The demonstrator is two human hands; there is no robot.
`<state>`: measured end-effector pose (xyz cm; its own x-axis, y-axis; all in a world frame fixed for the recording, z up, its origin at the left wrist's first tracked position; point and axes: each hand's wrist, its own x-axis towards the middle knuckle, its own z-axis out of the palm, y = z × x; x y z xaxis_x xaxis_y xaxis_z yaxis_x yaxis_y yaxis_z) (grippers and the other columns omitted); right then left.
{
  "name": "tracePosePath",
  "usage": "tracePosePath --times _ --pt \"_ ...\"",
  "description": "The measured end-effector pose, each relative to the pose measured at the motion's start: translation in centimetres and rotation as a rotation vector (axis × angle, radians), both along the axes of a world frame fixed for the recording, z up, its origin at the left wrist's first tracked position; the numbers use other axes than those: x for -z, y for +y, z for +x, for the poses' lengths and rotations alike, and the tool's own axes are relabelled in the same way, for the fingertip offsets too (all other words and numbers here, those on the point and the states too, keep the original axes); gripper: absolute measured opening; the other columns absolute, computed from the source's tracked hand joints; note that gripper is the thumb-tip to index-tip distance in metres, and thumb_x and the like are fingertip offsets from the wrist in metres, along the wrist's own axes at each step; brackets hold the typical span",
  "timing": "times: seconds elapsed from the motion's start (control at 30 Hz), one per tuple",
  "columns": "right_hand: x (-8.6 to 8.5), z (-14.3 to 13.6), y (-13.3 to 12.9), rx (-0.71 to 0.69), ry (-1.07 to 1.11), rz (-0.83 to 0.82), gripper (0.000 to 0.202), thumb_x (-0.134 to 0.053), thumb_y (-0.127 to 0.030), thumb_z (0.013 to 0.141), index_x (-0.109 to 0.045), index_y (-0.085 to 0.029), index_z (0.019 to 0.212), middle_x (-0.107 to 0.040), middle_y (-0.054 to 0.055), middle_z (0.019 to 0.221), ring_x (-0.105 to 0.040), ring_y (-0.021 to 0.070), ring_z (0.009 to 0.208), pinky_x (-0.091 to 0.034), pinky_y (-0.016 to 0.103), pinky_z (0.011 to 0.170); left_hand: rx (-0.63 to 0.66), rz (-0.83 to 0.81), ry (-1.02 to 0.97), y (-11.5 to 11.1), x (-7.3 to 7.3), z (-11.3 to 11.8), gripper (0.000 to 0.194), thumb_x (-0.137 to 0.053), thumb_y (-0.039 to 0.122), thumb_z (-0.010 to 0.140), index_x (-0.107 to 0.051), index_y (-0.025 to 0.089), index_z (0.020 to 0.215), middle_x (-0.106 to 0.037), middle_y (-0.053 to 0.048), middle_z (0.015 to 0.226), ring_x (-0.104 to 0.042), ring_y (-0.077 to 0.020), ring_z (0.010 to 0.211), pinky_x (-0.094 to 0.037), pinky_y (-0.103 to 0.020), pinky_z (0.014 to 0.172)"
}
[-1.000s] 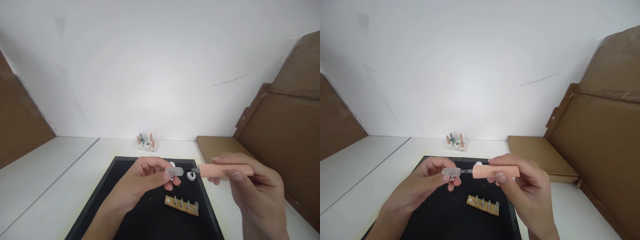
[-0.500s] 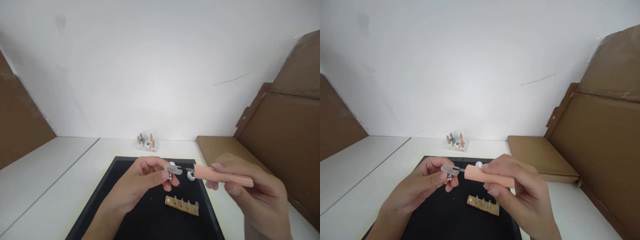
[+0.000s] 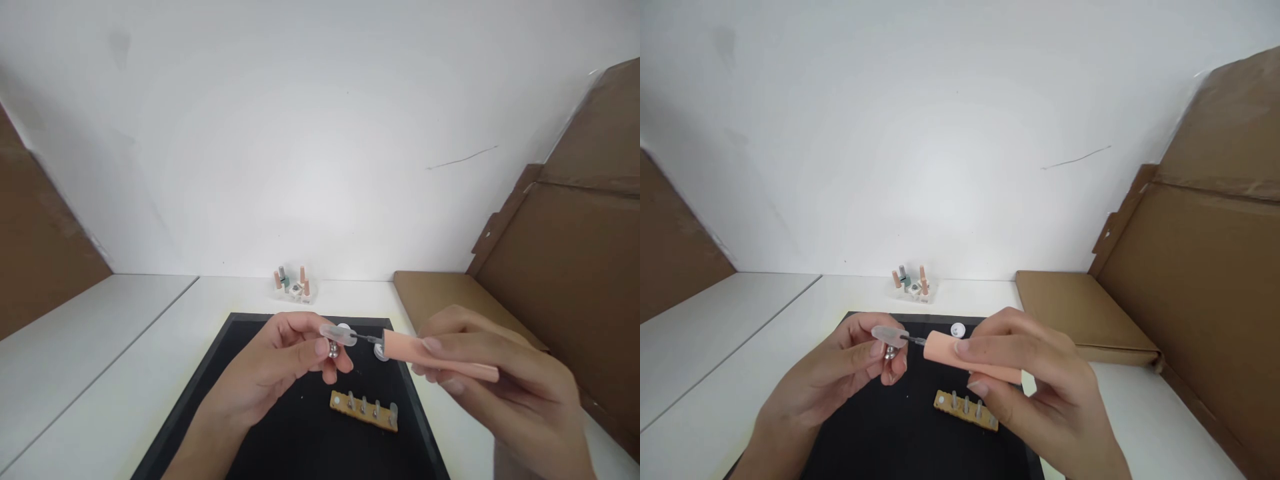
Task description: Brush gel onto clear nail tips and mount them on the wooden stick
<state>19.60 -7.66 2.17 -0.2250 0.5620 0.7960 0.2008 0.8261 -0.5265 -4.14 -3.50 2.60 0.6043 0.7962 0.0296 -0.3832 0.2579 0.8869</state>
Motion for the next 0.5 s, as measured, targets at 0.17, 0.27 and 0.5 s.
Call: tracePosePath --times 0.17,0.27,0.5 --pt "-0.38 0.03 0.20 0.000 -0.042 0.030 0.043 -0.063 -0.007 0.088 -0.071 -0.035 0.119 -0.066 0.000 0.081 -0.060 0.0133 0.065 -0.049 0.025 0.051 0.004 0.000 0.014 0.06 -0.01 0.12 0.019 -0.090 0.034 0.071 -0.082 0.017 0.073 -0.078 -0.002 0.067 -0.064 -0.0073 0.056 -0.050 -0.015 0.059" --pt "-0.64 -0.08 0.08 0.026 -0.055 0.038 0.045 -0.062 -0.004 0.086 -0.073 -0.036 0.115 -0.065 0.000 0.080 -0.060 0.0124 0.064 -0.049 0.024 0.049 0.021 0.008 -0.004 0.08 0.06 0.14 0.017 -0.089 0.032 0.073 -0.082 0.017 0.075 -0.078 -0.002 0.068 -0.064 -0.0064 0.056 -0.051 -0.014 0.060" --pt "-0.77 -0.10 -0.02 0.046 -0.074 0.069 0.051 -0.058 0.001 0.084 -0.073 -0.037 0.115 -0.062 -0.001 0.080 -0.059 0.0114 0.063 -0.047 0.022 0.048 0.036 0.024 -0.029 0.18 0.34 -0.03 0.014 -0.087 0.031 0.075 -0.083 0.018 0.078 -0.079 -0.001 0.070 -0.065 -0.0052 0.058 -0.051 -0.012 0.060"
